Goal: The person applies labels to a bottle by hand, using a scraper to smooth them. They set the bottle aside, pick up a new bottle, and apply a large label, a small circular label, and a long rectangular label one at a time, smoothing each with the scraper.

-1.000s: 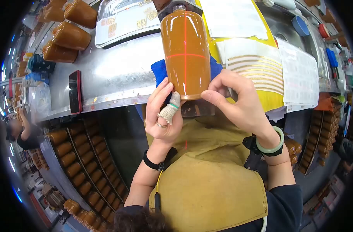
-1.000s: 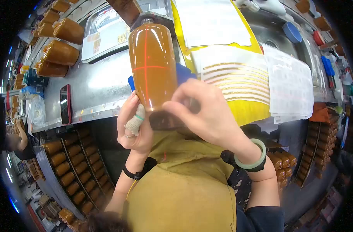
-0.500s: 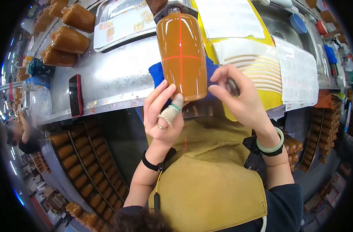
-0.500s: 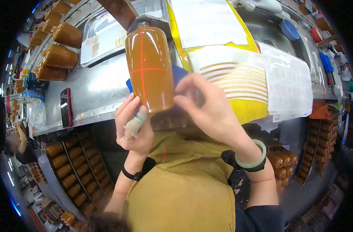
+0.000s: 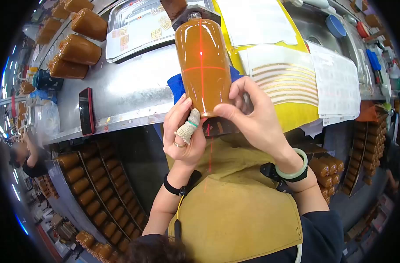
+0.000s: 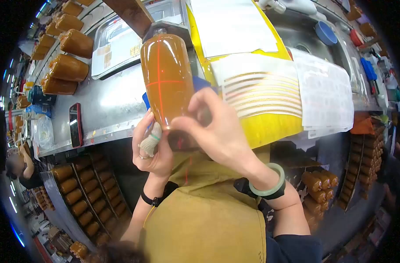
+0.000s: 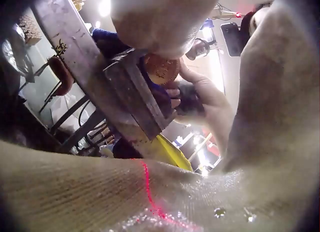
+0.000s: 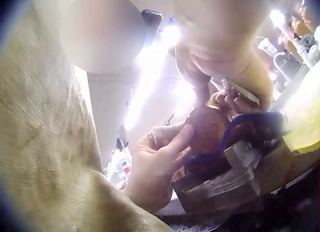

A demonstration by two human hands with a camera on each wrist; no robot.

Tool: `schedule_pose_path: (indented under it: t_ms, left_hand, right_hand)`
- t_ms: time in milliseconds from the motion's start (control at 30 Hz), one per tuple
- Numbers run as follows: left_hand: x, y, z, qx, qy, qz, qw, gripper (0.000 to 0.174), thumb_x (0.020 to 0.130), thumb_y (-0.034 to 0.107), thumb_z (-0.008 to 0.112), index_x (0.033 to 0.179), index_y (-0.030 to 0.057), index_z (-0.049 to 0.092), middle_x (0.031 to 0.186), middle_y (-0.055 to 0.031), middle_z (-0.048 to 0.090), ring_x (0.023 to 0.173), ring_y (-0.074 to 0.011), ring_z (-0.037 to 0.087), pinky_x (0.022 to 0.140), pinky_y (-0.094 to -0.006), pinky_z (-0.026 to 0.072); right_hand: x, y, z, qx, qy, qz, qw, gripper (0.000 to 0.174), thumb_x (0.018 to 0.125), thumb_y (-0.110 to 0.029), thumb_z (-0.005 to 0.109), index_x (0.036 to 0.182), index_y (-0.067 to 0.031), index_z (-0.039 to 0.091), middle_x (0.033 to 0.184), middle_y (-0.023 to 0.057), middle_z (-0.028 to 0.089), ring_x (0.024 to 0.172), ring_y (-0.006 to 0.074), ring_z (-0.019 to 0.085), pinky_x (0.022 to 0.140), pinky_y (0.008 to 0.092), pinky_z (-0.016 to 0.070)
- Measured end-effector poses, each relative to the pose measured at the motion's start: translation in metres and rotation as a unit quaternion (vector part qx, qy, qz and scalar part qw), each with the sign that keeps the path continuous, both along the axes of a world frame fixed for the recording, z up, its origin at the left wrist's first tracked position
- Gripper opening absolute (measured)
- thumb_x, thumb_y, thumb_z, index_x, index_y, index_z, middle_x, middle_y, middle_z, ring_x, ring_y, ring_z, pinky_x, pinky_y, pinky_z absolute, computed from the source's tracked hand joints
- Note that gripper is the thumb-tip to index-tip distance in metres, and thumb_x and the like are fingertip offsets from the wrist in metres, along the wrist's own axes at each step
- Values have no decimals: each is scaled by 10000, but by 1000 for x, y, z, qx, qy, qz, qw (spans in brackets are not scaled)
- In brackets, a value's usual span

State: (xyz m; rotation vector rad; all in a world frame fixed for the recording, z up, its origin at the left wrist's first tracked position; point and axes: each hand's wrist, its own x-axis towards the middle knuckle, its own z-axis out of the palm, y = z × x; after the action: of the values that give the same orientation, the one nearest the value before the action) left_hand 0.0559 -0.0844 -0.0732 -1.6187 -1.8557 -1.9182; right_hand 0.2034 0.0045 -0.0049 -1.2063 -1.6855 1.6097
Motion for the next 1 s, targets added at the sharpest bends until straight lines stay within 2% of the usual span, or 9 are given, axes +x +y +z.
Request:
schedule_pose_path:
  t_ms: [100, 433, 500, 633, 733, 833, 900, 933, 1000]
  left_hand:
    - [-1, 1, -3, 22, 43, 5, 999, 367, 827, -119, 760, 1179, -105, 657, 1164, -204, 698, 1124, -365, 695, 961, -403, 606]
    - [-2, 0, 0, -5, 37, 6, 999, 375, 821, -120, 764, 1180, -98, 656, 1164, -210, 701, 1109, -371, 701, 957, -412, 610]
    - [-2, 0, 0, 1, 48, 3, 999, 385, 819, -118, 768, 1186, -101, 652, 1159, -211, 702, 1113, -365, 701, 966, -408, 606]
    - [-1, 0, -2, 0, 29, 8, 1000, 375, 821, -115, 767, 1179, -93, 654, 1153, -203, 707, 1113, -365, 701, 966, -401, 606]
    - [-3, 0, 1, -7, 32, 11, 999, 355, 826, -107, 768, 1161, -93, 653, 1152, -204, 708, 1099, -371, 706, 946, -411, 607]
    - [-9, -2, 4, -10, 99, 6, 995, 357, 835, -86, 774, 1168, -82, 647, 1193, -208, 693, 1111, -369, 694, 941, -425, 595]
    - [-12, 0, 2, 29, 268, 54, 962, 392, 850, -62, 775, 1213, -70, 629, 1239, -205, 668, 1126, -370, 673, 945, -425, 580]
    - [-9, 2, 1, 29, 267, 54, 962, 392, 850, -62, 775, 1213, -70, 629, 1239, -205, 668, 1126, -370, 673, 945, -425, 580]
    - [-2, 7, -1, 48, 154, 26, 987, 373, 918, 17, 737, 1263, -46, 608, 1255, -192, 654, 1165, -372, 640, 955, -411, 573]
  right_hand:
    - [0, 2, -10, -25, 67, -25, 997, 363, 832, -262, 833, 943, -21, 586, 818, 52, 588, 757, 126, 550, 702, 306, 477]
    - [4, -1, -9, -27, 55, -1, 998, 256, 853, -163, 805, 969, -40, 614, 847, 3, 598, 769, 86, 541, 710, 261, 464]
    - [5, 1, -16, -13, 89, 17, 996, 249, 908, -68, 777, 1025, -63, 558, 873, -84, 481, 782, 1, 443, 695, 172, 371]
    - [8, 7, -8, -9, 83, 29, 996, 225, 908, -60, 768, 1028, -58, 577, 890, -69, 503, 825, 9, 465, 735, 177, 387]
    - [9, 6, -4, -82, 65, 28, 994, 200, 913, -73, 762, 1019, -55, 592, 900, -59, 522, 838, 20, 470, 749, 182, 392]
    - [10, 8, -12, -39, 70, 42, 996, 186, 939, -107, 746, 1042, -49, 602, 904, -58, 526, 831, 22, 476, 745, 187, 400]
    - [11, 9, -14, -33, 111, 25, 993, 175, 980, -168, 713, 1066, -48, 618, 886, -62, 523, 810, 32, 479, 733, 190, 397]
    - [13, 9, -13, -33, 111, 25, 993, 175, 980, -168, 713, 1066, -48, 618, 886, -62, 523, 810, 32, 479, 733, 190, 397]
    - [16, 8, -12, -95, 135, -4, 986, 182, 999, -208, 671, 1091, -53, 646, 926, -15, 595, 897, 80, 549, 852, 245, 459]
